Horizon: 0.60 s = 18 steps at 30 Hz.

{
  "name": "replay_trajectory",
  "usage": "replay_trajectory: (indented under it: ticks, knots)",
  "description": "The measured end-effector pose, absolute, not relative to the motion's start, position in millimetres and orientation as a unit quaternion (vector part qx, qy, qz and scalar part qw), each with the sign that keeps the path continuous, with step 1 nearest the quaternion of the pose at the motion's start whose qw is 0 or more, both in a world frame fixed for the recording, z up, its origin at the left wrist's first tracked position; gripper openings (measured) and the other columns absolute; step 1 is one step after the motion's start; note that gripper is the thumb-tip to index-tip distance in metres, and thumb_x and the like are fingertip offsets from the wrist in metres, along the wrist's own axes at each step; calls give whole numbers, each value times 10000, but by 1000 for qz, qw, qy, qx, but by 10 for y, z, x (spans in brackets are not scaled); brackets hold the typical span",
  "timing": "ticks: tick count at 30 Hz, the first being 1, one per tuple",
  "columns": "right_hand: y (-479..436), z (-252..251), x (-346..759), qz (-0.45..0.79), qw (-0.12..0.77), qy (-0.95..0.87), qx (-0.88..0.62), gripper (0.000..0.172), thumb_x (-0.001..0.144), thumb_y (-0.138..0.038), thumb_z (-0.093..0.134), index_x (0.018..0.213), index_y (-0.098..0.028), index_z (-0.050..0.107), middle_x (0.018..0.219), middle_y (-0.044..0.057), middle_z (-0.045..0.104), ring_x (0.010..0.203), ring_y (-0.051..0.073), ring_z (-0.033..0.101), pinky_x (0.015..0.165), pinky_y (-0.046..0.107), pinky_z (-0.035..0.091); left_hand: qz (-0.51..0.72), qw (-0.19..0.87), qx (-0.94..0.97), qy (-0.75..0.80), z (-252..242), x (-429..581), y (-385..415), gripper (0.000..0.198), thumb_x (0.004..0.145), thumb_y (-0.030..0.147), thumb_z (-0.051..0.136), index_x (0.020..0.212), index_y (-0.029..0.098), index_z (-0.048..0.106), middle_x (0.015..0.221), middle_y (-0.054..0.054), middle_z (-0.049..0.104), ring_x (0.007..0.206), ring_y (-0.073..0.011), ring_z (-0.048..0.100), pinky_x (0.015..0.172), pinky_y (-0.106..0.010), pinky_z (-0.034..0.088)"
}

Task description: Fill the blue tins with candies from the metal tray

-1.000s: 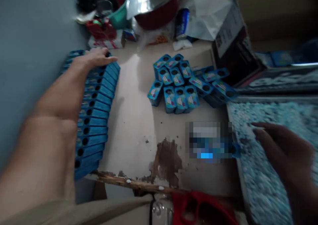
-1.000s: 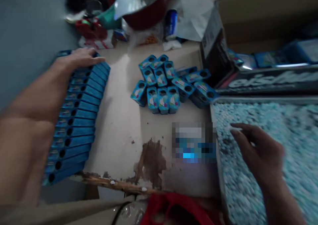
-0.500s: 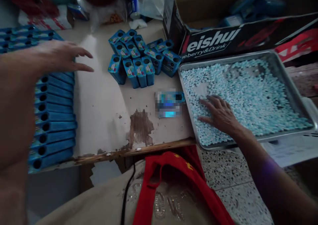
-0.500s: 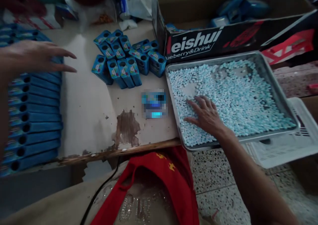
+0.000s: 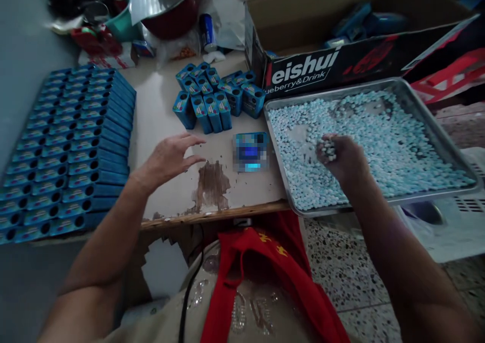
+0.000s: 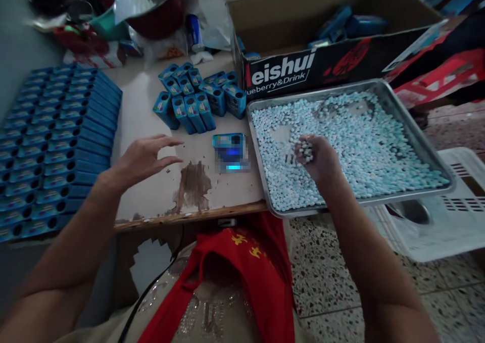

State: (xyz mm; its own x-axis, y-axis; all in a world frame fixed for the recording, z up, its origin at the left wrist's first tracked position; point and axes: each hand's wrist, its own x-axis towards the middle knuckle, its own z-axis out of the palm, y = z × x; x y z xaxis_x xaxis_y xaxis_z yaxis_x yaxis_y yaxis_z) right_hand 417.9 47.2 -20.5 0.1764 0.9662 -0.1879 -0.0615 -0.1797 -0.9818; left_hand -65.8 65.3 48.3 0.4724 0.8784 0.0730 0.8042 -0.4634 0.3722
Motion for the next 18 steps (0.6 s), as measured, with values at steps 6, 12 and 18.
replay_trajectory:
  ticks: [6, 12, 18]
  knots:
    - [567, -122, 4220, 649, 565, -169, -480, 188, 975, -329, 699, 832, -249, 606, 731, -9, 449, 592, 132, 334, 502, 195, 255, 277, 255, 771, 514, 97, -52, 666, 705, 889, 292, 1039, 1535, 269, 757, 1436, -106, 854, 1314, -315, 827, 1227, -489, 651]
    - [742, -56, 3974, 661, 573, -190, -445, 417, 1169, -381, 652, 802, -253, 500, 761, -49, 428, 569, 107, 108, 462, 198, 141, 381, 352, 688, 507, -294, 711, 843, 569, 825, 246, 1075, 1316, 226, 788, 1179, -70, 868, 1073, -268, 840, 1005, -392, 679]
    - [975, 168, 3736, 532, 608, -406, -427, 544, 1067, -691, 790, 832, -310, 480, 773, -13, 432, 620, 182, 346, 525, 318, 301, 388, 302, 747, 446, -14, 1155, 920, 477, 847, 328, 1070, 1243, 258, 815, 1072, -28, 851, 972, -248, 807, 890, -334, 634]
